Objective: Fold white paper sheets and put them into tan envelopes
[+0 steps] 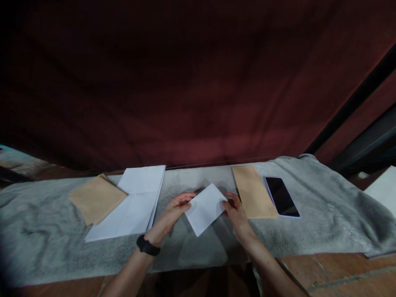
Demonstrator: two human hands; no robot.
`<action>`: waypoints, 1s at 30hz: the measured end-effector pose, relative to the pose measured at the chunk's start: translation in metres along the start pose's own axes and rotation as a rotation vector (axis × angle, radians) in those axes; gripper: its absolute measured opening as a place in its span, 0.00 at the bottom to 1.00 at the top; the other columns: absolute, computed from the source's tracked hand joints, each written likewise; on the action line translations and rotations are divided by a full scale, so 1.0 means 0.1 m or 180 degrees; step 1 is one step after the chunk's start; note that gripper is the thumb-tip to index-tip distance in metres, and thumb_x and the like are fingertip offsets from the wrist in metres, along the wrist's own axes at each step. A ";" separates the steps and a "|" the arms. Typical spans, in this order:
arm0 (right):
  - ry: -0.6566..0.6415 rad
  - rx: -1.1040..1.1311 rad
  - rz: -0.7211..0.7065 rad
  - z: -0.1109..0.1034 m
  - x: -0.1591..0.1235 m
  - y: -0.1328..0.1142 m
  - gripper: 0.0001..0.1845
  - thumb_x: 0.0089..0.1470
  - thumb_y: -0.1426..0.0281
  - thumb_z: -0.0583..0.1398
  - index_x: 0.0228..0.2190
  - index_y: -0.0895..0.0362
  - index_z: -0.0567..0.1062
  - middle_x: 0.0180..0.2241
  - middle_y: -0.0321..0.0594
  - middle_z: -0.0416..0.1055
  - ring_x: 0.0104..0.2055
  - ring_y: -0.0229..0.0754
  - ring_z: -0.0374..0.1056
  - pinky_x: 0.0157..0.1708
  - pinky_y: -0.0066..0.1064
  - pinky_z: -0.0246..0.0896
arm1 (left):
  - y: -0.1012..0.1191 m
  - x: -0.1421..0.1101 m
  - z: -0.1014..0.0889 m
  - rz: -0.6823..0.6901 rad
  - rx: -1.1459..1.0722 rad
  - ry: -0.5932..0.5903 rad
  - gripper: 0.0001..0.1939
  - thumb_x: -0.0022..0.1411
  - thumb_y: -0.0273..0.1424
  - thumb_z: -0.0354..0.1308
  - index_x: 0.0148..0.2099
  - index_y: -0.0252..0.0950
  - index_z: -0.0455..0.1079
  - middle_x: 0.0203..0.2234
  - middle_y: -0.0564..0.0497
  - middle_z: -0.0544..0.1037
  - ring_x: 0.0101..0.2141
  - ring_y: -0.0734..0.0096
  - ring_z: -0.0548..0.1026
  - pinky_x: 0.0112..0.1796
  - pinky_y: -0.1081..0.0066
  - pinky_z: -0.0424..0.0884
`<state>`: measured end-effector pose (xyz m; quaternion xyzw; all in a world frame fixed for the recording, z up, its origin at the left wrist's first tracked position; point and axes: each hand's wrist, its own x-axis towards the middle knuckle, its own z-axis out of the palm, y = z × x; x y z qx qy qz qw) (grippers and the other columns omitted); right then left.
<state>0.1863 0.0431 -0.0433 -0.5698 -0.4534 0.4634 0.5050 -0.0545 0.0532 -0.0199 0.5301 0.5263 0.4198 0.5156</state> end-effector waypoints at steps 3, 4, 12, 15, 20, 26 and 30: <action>-0.0174 -0.0384 -0.0155 -0.06 0.01 0.08 0.22 0.49 0.57 0.61 0.44 0.53 0.75 0.18 0.28 0.67 0.20 0.40 0.63 0.21 0.32 0.59 | -0.02 0.05 -0.05 0.0171 0.0433 0.0123 0.19 0.52 0.22 0.56 0.46 0.36 0.78 0.37 0.48 0.81 0.35 0.64 0.79 0.39 0.66 0.74; -0.0221 -0.0531 -0.0243 -0.06 -0.01 0.10 0.20 0.49 0.59 0.61 0.43 0.53 0.76 0.19 0.29 0.67 0.21 0.40 0.64 0.22 0.32 0.59 | -0.03 0.06 -0.05 0.0243 0.0589 0.0202 0.19 0.52 0.21 0.55 0.46 0.37 0.78 0.38 0.48 0.81 0.37 0.63 0.79 0.42 0.64 0.75; -0.0269 -0.2800 -0.1025 -0.05 -0.20 0.14 0.18 0.61 0.69 0.52 0.51 0.53 0.71 0.28 0.37 0.77 0.29 0.45 0.75 0.28 0.33 0.61 | -0.04 -0.10 0.26 0.0919 0.2124 0.0502 0.22 0.62 0.18 0.50 0.54 0.38 0.74 0.63 0.43 0.68 0.66 0.54 0.60 0.65 0.47 0.54; -0.0298 -0.3196 -0.1126 -0.07 -0.23 0.16 0.18 0.62 0.69 0.52 0.52 0.54 0.70 0.30 0.38 0.79 0.32 0.47 0.77 0.28 0.32 0.62 | -0.07 -0.25 0.43 0.1275 0.3185 0.0165 0.19 0.71 0.29 0.50 0.61 0.35 0.68 0.67 0.40 0.62 0.68 0.53 0.56 0.65 0.46 0.55; -0.0298 -0.3482 -0.1361 -0.12 -0.23 0.12 0.18 0.64 0.68 0.52 0.53 0.57 0.70 0.35 0.42 0.80 0.36 0.48 0.78 0.35 0.35 0.68 | -0.19 -0.42 0.61 0.1501 0.3734 -0.0020 0.29 0.73 0.45 0.47 0.69 0.36 0.57 0.70 0.41 0.57 0.70 0.54 0.52 0.66 0.47 0.53; -0.0385 -0.3405 -0.2153 -0.04 -0.11 0.12 0.24 0.68 0.62 0.48 0.57 0.59 0.70 0.52 0.52 0.75 0.55 0.51 0.71 0.53 0.44 0.66 | -0.23 -0.43 0.64 0.1499 0.3980 -0.0077 0.31 0.74 0.47 0.43 0.70 0.34 0.56 0.70 0.39 0.57 0.70 0.52 0.50 0.66 0.46 0.51; -0.0802 -0.3634 -0.2706 0.06 -0.14 0.27 0.27 0.70 0.66 0.44 0.65 0.59 0.62 0.65 0.51 0.63 0.68 0.50 0.56 0.64 0.50 0.55 | -0.23 -0.42 0.65 0.1501 0.4073 -0.0136 0.32 0.74 0.45 0.42 0.71 0.32 0.54 0.70 0.38 0.56 0.70 0.52 0.50 0.67 0.47 0.48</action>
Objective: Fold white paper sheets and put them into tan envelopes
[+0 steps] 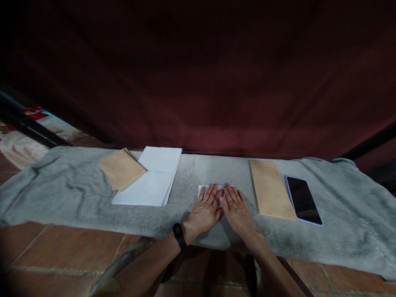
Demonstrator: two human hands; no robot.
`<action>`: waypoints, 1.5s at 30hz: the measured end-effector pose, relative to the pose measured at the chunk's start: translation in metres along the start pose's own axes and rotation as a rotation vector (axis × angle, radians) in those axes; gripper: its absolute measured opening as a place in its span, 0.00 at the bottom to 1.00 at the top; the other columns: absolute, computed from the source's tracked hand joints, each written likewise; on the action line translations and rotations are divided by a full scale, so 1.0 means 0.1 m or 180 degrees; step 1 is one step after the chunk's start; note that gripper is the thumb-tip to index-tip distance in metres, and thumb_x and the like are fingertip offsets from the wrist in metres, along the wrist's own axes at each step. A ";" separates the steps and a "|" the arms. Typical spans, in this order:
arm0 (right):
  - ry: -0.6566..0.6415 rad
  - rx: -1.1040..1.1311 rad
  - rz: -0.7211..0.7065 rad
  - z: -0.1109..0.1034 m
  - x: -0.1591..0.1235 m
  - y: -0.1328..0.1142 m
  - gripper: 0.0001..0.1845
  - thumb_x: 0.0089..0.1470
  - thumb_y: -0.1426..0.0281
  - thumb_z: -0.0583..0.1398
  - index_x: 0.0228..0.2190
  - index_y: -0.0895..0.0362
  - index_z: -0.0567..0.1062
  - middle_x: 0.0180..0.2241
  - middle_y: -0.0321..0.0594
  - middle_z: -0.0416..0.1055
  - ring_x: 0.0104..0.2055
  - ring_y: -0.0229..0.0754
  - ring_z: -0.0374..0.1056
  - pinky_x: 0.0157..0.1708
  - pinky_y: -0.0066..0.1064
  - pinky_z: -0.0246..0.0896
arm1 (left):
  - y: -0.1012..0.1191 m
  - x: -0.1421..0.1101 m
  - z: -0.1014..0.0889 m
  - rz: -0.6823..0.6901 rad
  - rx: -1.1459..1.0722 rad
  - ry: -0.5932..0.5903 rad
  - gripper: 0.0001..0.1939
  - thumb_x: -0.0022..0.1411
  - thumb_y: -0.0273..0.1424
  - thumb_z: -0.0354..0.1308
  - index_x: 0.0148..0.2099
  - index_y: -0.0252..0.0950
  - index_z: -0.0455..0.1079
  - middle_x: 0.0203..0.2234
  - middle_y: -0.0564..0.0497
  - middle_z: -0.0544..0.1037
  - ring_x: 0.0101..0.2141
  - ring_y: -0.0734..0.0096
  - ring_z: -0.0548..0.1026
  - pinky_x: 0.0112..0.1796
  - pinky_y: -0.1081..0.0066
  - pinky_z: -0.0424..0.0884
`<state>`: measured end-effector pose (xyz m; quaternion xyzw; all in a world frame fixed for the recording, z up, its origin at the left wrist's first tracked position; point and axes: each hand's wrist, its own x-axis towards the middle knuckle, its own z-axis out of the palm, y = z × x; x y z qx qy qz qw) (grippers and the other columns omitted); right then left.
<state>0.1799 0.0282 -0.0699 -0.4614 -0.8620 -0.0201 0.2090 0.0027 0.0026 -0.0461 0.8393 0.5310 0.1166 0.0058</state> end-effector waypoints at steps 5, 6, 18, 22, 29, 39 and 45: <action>-0.0044 -0.0502 -0.0265 0.07 -0.11 -0.03 0.26 0.69 0.70 0.47 0.65 0.60 0.62 0.69 0.51 0.52 0.72 0.54 0.46 0.67 0.54 0.47 | -0.01 -0.02 0.03 0.0031 0.0090 -0.0028 0.31 0.74 0.43 0.42 0.72 0.32 0.52 0.70 0.38 0.54 0.70 0.54 0.49 0.67 0.48 0.45; -0.0027 -0.0554 -0.0254 0.06 -0.11 -0.03 0.27 0.69 0.70 0.48 0.66 0.61 0.61 0.70 0.52 0.51 0.72 0.54 0.45 0.67 0.53 0.48 | -0.01 -0.02 0.02 0.0044 0.0079 -0.0024 0.31 0.74 0.44 0.42 0.72 0.32 0.52 0.70 0.38 0.54 0.70 0.54 0.49 0.67 0.48 0.44; 0.0050 -0.0750 -0.0498 0.03 -0.13 -0.02 0.28 0.68 0.73 0.50 0.66 0.59 0.60 0.70 0.51 0.48 0.73 0.55 0.43 0.67 0.54 0.47 | -0.02 -0.07 -0.03 -0.0005 -0.0082 0.0102 0.33 0.72 0.46 0.45 0.73 0.36 0.49 0.70 0.38 0.56 0.70 0.54 0.50 0.67 0.47 0.44; 0.0075 -0.0713 -0.0485 0.03 -0.13 -0.01 0.30 0.68 0.72 0.50 0.69 0.59 0.54 0.70 0.51 0.47 0.72 0.54 0.44 0.68 0.53 0.47 | -0.02 -0.07 -0.01 -0.0006 -0.0114 0.0125 0.34 0.72 0.46 0.46 0.73 0.36 0.50 0.70 0.37 0.57 0.70 0.53 0.51 0.67 0.47 0.45; 0.0132 -0.0696 -0.0206 0.02 -0.12 -0.04 0.33 0.70 0.68 0.48 0.71 0.60 0.43 0.70 0.52 0.50 0.71 0.52 0.49 0.67 0.50 0.50 | -0.06 -0.06 0.00 -0.0016 -0.0219 0.0139 0.33 0.72 0.46 0.44 0.71 0.31 0.53 0.70 0.38 0.55 0.70 0.56 0.50 0.68 0.50 0.46; 0.0236 -0.0530 0.0113 -0.02 -0.15 -0.03 0.35 0.70 0.62 0.49 0.71 0.61 0.44 0.68 0.51 0.55 0.69 0.50 0.55 0.66 0.45 0.51 | -0.24 -0.14 0.00 -0.0299 -0.0077 0.0187 0.34 0.74 0.46 0.42 0.72 0.28 0.49 0.70 0.38 0.56 0.70 0.59 0.50 0.67 0.54 0.53; 0.0157 -0.0519 0.0201 -0.06 -0.18 0.00 0.36 0.70 0.61 0.48 0.71 0.60 0.42 0.68 0.51 0.56 0.68 0.50 0.56 0.65 0.46 0.52 | -0.34 -0.20 0.00 -0.0451 0.0176 0.0269 0.35 0.74 0.46 0.41 0.73 0.30 0.46 0.69 0.38 0.56 0.69 0.57 0.52 0.66 0.52 0.56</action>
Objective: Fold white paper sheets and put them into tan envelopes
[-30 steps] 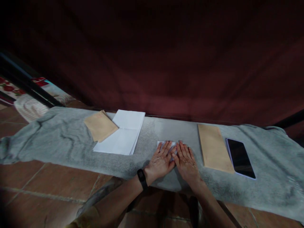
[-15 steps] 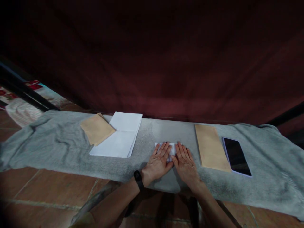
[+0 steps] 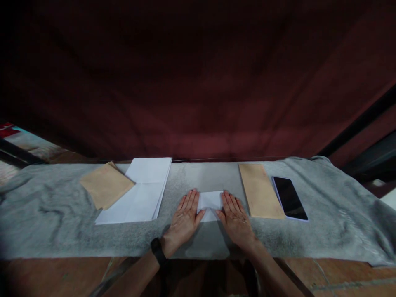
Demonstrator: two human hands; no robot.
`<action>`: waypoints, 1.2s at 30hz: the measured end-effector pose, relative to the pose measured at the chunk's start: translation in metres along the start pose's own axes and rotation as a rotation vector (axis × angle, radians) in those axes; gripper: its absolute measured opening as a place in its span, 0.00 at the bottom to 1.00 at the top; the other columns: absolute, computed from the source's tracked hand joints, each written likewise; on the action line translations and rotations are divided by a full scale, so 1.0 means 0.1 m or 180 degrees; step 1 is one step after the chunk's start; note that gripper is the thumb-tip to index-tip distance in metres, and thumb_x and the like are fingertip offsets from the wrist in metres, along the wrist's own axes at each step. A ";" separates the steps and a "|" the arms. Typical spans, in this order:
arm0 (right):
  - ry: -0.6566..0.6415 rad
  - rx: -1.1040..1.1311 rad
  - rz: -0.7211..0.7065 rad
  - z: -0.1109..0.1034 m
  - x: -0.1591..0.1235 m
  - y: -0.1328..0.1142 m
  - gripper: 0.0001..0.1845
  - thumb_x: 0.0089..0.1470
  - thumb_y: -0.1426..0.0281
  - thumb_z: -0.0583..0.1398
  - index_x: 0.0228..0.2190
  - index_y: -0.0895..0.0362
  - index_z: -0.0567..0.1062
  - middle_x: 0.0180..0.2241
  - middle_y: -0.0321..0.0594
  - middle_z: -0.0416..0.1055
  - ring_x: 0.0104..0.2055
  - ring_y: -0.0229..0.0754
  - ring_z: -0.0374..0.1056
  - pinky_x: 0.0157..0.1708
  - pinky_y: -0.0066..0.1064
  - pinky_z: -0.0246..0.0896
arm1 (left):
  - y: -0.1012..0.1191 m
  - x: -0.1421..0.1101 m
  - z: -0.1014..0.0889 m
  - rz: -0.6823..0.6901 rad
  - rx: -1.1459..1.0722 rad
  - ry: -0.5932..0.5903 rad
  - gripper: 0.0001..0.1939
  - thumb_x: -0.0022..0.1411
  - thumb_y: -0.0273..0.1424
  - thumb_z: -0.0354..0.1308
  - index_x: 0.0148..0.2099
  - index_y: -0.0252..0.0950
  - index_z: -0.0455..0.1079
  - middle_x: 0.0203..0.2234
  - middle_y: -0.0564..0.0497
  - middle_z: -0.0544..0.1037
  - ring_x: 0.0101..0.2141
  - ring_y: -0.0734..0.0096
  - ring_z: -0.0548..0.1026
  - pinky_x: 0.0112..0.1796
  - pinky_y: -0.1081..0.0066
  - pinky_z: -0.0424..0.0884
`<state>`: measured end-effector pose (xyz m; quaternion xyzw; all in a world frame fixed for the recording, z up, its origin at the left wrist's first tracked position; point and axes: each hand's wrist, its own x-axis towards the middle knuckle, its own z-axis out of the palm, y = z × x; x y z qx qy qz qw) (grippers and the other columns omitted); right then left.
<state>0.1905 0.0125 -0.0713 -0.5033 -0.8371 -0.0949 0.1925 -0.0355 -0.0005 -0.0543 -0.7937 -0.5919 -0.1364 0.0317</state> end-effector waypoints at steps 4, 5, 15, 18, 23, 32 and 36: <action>-0.0009 0.0011 0.0016 0.00 -0.02 0.03 0.37 0.70 0.60 0.48 0.71 0.60 0.41 0.68 0.51 0.55 0.69 0.51 0.55 0.65 0.47 0.53 | -0.03 0.00 -0.02 -0.0049 0.0076 -0.0037 0.33 0.74 0.45 0.41 0.72 0.28 0.49 0.69 0.38 0.57 0.69 0.58 0.52 0.66 0.54 0.56; -0.0016 0.0015 0.0014 0.00 -0.02 0.04 0.37 0.70 0.60 0.48 0.71 0.60 0.41 0.68 0.51 0.55 0.69 0.51 0.55 0.65 0.47 0.53 | -0.04 0.00 -0.02 -0.0046 0.0091 -0.0056 0.33 0.74 0.45 0.41 0.72 0.28 0.50 0.69 0.38 0.57 0.69 0.57 0.53 0.66 0.54 0.56; -0.0074 0.0127 0.0046 -0.03 -0.10 0.10 0.37 0.69 0.56 0.48 0.71 0.59 0.44 0.68 0.50 0.56 0.69 0.50 0.54 0.66 0.48 0.53 | -0.03 0.01 -0.05 -0.0026 0.0152 -0.0070 0.35 0.73 0.47 0.44 0.71 0.27 0.53 0.69 0.36 0.58 0.69 0.56 0.55 0.65 0.54 0.58; -0.0134 0.0128 -0.0028 -0.08 -0.11 0.12 0.38 0.69 0.55 0.50 0.71 0.58 0.45 0.69 0.48 0.55 0.69 0.51 0.53 0.66 0.49 0.51 | -0.04 0.01 -0.06 -0.0028 0.0131 -0.0091 0.37 0.72 0.49 0.44 0.70 0.26 0.54 0.68 0.35 0.58 0.69 0.55 0.55 0.66 0.54 0.58; -0.0248 0.0180 -0.0160 -0.14 -0.15 0.16 0.37 0.68 0.55 0.51 0.70 0.56 0.48 0.69 0.47 0.56 0.69 0.50 0.53 0.66 0.49 0.50 | -0.04 0.01 -0.06 -0.0018 0.0112 -0.0048 0.38 0.71 0.50 0.45 0.71 0.27 0.52 0.68 0.36 0.59 0.69 0.55 0.54 0.65 0.53 0.58; -0.0296 0.0378 -0.0335 -0.23 -0.32 0.15 0.35 0.67 0.59 0.54 0.69 0.58 0.54 0.67 0.48 0.60 0.68 0.49 0.56 0.67 0.48 0.52 | -0.04 0.02 -0.06 -0.0012 0.0185 -0.0048 0.38 0.72 0.51 0.43 0.70 0.26 0.54 0.68 0.35 0.60 0.68 0.55 0.56 0.65 0.54 0.59; -0.0289 0.0461 -0.0397 -0.30 -0.38 0.11 0.34 0.67 0.59 0.54 0.68 0.59 0.56 0.66 0.49 0.60 0.68 0.49 0.57 0.66 0.47 0.53 | -0.04 0.01 -0.08 0.0011 0.0229 -0.0030 0.37 0.72 0.51 0.43 0.70 0.29 0.54 0.67 0.36 0.61 0.68 0.55 0.56 0.65 0.52 0.59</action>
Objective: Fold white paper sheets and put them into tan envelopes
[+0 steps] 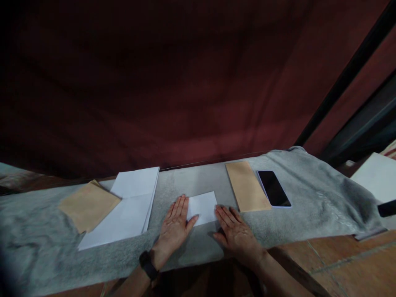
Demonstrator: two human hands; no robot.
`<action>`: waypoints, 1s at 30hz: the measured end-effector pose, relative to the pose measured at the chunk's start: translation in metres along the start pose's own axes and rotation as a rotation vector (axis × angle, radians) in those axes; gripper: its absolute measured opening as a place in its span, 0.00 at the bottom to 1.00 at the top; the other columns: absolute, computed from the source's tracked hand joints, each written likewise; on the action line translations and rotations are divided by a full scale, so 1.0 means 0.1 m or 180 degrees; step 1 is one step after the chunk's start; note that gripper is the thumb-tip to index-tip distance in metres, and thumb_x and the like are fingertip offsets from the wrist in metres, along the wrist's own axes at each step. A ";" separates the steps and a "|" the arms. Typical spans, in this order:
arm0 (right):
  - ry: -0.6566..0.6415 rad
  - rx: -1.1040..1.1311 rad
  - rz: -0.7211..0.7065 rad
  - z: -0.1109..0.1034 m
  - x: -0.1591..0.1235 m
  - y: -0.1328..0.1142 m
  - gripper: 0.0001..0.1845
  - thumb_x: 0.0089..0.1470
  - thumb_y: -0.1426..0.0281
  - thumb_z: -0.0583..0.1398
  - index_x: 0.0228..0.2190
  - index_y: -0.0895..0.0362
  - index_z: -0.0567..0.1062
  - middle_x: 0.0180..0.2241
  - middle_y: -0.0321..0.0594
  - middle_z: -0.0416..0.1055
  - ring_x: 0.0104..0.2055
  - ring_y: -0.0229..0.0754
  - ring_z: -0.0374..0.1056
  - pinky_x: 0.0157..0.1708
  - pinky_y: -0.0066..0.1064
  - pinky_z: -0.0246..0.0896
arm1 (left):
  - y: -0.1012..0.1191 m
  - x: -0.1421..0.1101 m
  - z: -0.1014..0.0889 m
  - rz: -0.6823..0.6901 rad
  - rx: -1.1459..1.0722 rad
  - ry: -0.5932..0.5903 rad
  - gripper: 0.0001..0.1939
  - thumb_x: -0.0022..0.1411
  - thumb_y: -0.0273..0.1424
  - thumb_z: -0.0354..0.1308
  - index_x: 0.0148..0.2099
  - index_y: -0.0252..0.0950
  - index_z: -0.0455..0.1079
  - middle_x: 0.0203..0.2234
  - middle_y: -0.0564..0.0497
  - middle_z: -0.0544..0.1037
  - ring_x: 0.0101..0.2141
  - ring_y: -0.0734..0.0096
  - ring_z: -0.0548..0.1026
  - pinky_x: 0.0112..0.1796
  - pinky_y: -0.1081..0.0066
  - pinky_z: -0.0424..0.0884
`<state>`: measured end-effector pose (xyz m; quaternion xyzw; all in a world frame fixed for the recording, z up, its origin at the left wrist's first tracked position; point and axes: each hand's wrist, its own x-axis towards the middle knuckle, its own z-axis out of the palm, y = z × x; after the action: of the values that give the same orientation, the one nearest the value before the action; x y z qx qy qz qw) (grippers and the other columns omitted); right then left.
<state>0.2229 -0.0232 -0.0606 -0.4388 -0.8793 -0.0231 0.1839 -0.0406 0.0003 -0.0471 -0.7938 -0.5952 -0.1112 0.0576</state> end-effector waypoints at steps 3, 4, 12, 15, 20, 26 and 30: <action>-0.0057 0.0066 0.0039 -0.04 -0.02 -0.02 0.33 0.67 0.59 0.54 0.67 0.59 0.57 0.66 0.48 0.60 0.68 0.47 0.57 0.66 0.46 0.54 | 0.00 0.03 -0.03 -0.0011 0.0062 0.0018 0.35 0.72 0.50 0.42 0.70 0.32 0.56 0.66 0.37 0.63 0.68 0.53 0.57 0.65 0.47 0.57; -0.0094 0.0088 0.0062 -0.04 -0.02 -0.03 0.33 0.67 0.59 0.54 0.67 0.59 0.57 0.66 0.47 0.60 0.68 0.47 0.57 0.66 0.46 0.54 | 0.01 0.06 -0.05 -0.0029 0.0082 0.0033 0.34 0.72 0.49 0.42 0.69 0.32 0.58 0.66 0.38 0.64 0.68 0.52 0.58 0.65 0.46 0.56; -0.0221 0.0083 0.0236 0.02 0.02 -0.08 0.30 0.67 0.60 0.53 0.65 0.60 0.63 0.65 0.49 0.62 0.67 0.48 0.58 0.66 0.48 0.53 | 0.43 0.44 -0.12 0.0616 -0.0375 -0.0230 0.26 0.76 0.38 0.39 0.68 0.34 0.60 0.68 0.45 0.63 0.67 0.62 0.58 0.66 0.56 0.59; -0.0288 0.0030 0.0248 0.03 0.05 -0.09 0.31 0.66 0.59 0.54 0.64 0.63 0.64 0.65 0.51 0.62 0.66 0.50 0.60 0.65 0.48 0.54 | 0.56 0.50 -0.06 0.0681 -0.0380 -0.0289 0.25 0.75 0.38 0.41 0.69 0.36 0.58 0.68 0.46 0.62 0.68 0.60 0.58 0.65 0.52 0.58; -0.0405 0.0089 0.0296 0.00 0.06 -0.11 0.33 0.67 0.57 0.54 0.65 0.63 0.62 0.66 0.51 0.59 0.67 0.49 0.58 0.67 0.46 0.53 | 0.61 0.52 0.07 0.0561 -0.0209 -0.0231 0.25 0.75 0.36 0.41 0.70 0.36 0.57 0.68 0.46 0.62 0.68 0.58 0.57 0.66 0.50 0.57; -0.0600 0.0331 0.0292 -0.09 0.05 -0.09 0.31 0.67 0.58 0.54 0.65 0.61 0.62 0.67 0.49 0.58 0.68 0.48 0.56 0.68 0.44 0.50 | 0.62 0.54 0.10 0.0475 -0.0328 -0.0146 0.25 0.74 0.34 0.42 0.69 0.36 0.57 0.67 0.46 0.64 0.67 0.57 0.59 0.65 0.50 0.57; -0.0691 0.0565 0.0409 -0.20 0.10 -0.06 0.28 0.68 0.59 0.54 0.63 0.59 0.66 0.66 0.47 0.61 0.67 0.47 0.59 0.68 0.44 0.51 | 0.52 0.61 0.02 0.0261 -0.0565 -0.0148 0.23 0.72 0.26 0.43 0.66 0.36 0.62 0.62 0.44 0.71 0.61 0.60 0.68 0.62 0.56 0.62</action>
<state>0.2184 -0.0229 -0.0379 -0.4760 -0.8627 0.1141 0.1270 0.0251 0.0425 -0.0317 -0.8218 -0.5511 -0.1427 -0.0223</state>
